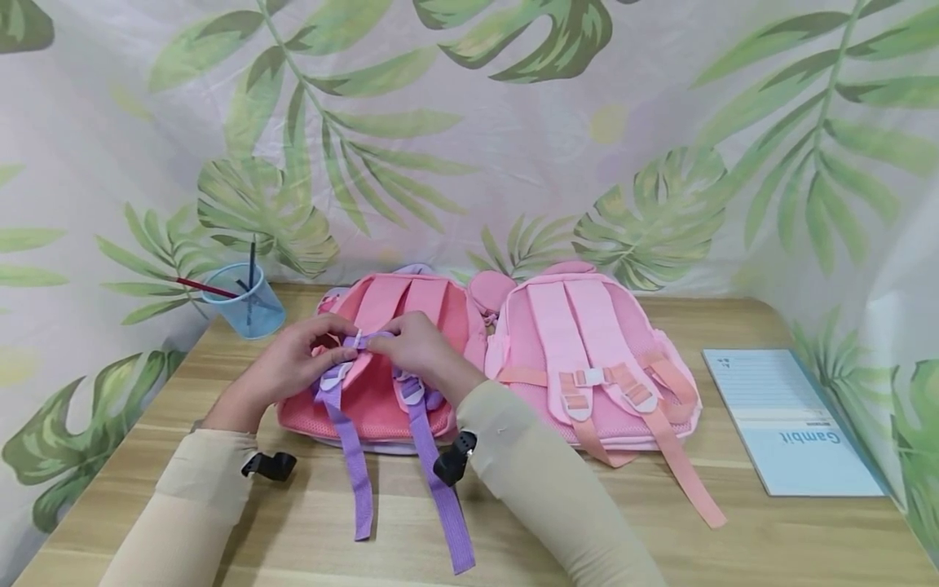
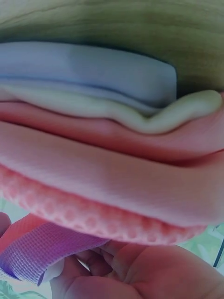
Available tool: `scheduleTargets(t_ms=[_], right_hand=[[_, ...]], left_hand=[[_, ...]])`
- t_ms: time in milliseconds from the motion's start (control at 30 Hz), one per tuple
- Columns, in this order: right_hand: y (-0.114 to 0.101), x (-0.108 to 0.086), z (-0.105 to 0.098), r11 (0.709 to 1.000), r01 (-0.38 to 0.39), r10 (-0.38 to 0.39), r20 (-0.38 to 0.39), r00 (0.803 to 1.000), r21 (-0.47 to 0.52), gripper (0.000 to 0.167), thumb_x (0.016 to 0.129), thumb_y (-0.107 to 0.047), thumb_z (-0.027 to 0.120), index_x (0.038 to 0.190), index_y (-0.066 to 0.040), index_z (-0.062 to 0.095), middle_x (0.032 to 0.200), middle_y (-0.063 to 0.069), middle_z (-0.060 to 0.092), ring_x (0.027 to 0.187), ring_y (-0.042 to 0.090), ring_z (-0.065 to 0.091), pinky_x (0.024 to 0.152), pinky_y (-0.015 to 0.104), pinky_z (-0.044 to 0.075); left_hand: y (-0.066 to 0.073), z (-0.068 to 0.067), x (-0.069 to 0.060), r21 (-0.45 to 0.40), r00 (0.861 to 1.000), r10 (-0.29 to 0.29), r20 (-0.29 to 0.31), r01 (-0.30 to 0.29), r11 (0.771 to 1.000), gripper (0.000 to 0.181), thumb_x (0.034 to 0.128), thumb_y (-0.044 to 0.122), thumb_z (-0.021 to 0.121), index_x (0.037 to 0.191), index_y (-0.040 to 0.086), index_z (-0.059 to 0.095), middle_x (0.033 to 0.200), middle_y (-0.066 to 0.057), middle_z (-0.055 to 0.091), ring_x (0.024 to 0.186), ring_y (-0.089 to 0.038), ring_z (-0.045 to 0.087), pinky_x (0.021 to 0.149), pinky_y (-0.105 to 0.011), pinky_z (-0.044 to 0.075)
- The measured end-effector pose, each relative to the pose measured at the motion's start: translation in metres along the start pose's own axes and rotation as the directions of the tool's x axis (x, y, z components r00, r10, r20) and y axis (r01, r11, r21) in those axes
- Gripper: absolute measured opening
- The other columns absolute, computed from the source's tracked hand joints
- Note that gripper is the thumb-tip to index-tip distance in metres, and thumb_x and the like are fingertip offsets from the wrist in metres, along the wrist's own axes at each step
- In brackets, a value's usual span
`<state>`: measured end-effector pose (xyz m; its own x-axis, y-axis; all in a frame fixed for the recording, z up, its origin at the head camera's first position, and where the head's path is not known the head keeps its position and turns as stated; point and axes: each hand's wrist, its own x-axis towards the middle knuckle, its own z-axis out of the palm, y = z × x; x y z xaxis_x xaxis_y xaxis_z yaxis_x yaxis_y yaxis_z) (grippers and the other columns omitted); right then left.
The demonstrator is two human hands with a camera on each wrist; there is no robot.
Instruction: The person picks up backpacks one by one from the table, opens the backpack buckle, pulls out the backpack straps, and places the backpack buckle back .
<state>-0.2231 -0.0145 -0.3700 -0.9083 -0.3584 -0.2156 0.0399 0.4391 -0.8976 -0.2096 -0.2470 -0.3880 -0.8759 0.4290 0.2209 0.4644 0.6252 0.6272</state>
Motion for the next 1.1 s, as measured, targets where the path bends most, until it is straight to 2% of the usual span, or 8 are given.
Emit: scheduleTargets(t_ms=[133, 200, 300, 433, 567, 700, 900, 1100], right_hand=[[0.000, 0.003, 0.002, 1.000, 0.012, -0.012, 0.011, 1.000, 0.002, 0.023, 0.101, -0.028, 0.076, 0.117, -0.012, 0.085, 0.083, -0.004, 0.061, 0.076, 0.013, 0.053, 0.066, 0.027, 0.041], [0.001, 0.003, 0.001, 1.000, 0.015, -0.015, 0.020, 1.000, 0.013, 0.024, 0.103, -0.027, 0.074, 0.117, -0.011, 0.084, 0.078, -0.004, 0.058, 0.072, 0.012, 0.051, 0.063, 0.026, 0.040], [0.002, 0.002, -0.001, 0.996, 0.001, -0.005, 0.048, 0.999, 0.091, 0.026, 0.107, -0.027, 0.067, 0.114, -0.007, 0.083, 0.066, -0.004, 0.049, 0.059, 0.012, 0.045, 0.056, 0.025, 0.036], [0.002, 0.001, -0.005, 0.986, -0.038, 0.027, 0.067, 0.997, 0.160, 0.036, 0.110, -0.038, 0.063, 0.101, -0.007, 0.081, 0.058, -0.004, 0.043, 0.052, 0.012, 0.041, 0.052, 0.026, 0.033], [0.003, 0.001, -0.005, 0.999, -0.019, 0.015, 0.069, 0.998, 0.050, 0.038, 0.106, -0.048, 0.067, 0.097, -0.014, 0.082, 0.058, -0.004, 0.049, 0.054, 0.012, 0.045, 0.053, 0.026, 0.035], [0.003, 0.003, -0.001, 1.000, 0.012, -0.012, 0.073, 0.997, 0.005, 0.028, 0.106, -0.036, 0.069, 0.105, -0.013, 0.083, 0.059, -0.003, 0.051, 0.053, 0.011, 0.046, 0.052, 0.025, 0.036], [0.002, 0.006, 0.002, 0.993, -0.030, 0.020, 0.089, 0.996, 0.113, 0.022, 0.106, -0.024, 0.068, 0.109, -0.006, 0.081, 0.059, -0.004, 0.048, 0.048, 0.008, 0.041, 0.050, 0.023, 0.035], [0.003, 0.005, 0.003, 0.962, -0.092, 0.056, 0.141, 0.988, 0.259, 0.021, 0.106, -0.020, 0.066, 0.106, -0.003, 0.078, 0.061, -0.002, 0.048, 0.048, 0.010, 0.039, 0.051, 0.023, 0.036]], left_hand=[[0.001, 0.001, 0.001, 0.005, 1.000, 0.009, 0.010, -0.009, 1.000, 0.025, 0.0988, 0.009, 0.078, 0.123, 0.009, 0.073, 0.115, -0.007, 0.073, 0.101, -0.021, 0.065, 0.090, -0.031, 0.055], [0.001, 0.001, 0.002, 0.016, 1.000, 0.008, 0.017, -0.009, 1.000, 0.025, 0.0990, 0.009, 0.078, 0.124, 0.010, 0.074, 0.115, -0.006, 0.073, 0.101, -0.020, 0.065, 0.091, -0.033, 0.055], [0.003, 0.001, 0.003, 0.027, 1.000, 0.011, 0.025, -0.012, 1.000, 0.026, 0.0985, 0.008, 0.078, 0.124, 0.010, 0.074, 0.115, -0.006, 0.073, 0.101, -0.021, 0.065, 0.092, -0.037, 0.056], [0.006, -0.001, 0.004, 0.051, 0.999, 0.009, 0.044, -0.012, 0.999, 0.026, 0.0981, 0.009, 0.079, 0.124, 0.011, 0.073, 0.115, -0.004, 0.072, 0.102, -0.020, 0.064, 0.092, -0.038, 0.056], [0.010, -0.003, 0.005, 0.097, 0.997, 0.018, 0.079, -0.025, 0.995, 0.026, 0.0986, 0.011, 0.079, 0.124, 0.015, 0.073, 0.112, 0.000, 0.071, 0.100, -0.018, 0.062, 0.090, -0.038, 0.056], [0.013, -0.006, 0.007, 0.130, 0.993, 0.025, 0.117, -0.040, 0.991, 0.026, 0.0991, 0.012, 0.079, 0.124, 0.016, 0.072, 0.112, 0.001, 0.070, 0.098, -0.017, 0.061, 0.089, -0.037, 0.056], [0.013, -0.012, 0.008, 0.136, 0.987, 0.032, 0.157, -0.054, 0.989, 0.027, 0.0981, 0.010, 0.080, 0.123, 0.011, 0.071, 0.111, -0.003, 0.070, 0.100, -0.019, 0.062, 0.091, -0.042, 0.057], [0.010, -0.017, 0.008, 0.117, 0.983, 0.011, 0.181, -0.033, 0.993, 0.023, 0.0990, 0.013, 0.079, 0.120, 0.009, 0.072, 0.111, -0.004, 0.070, 0.104, -0.022, 0.063, 0.097, -0.048, 0.055]])
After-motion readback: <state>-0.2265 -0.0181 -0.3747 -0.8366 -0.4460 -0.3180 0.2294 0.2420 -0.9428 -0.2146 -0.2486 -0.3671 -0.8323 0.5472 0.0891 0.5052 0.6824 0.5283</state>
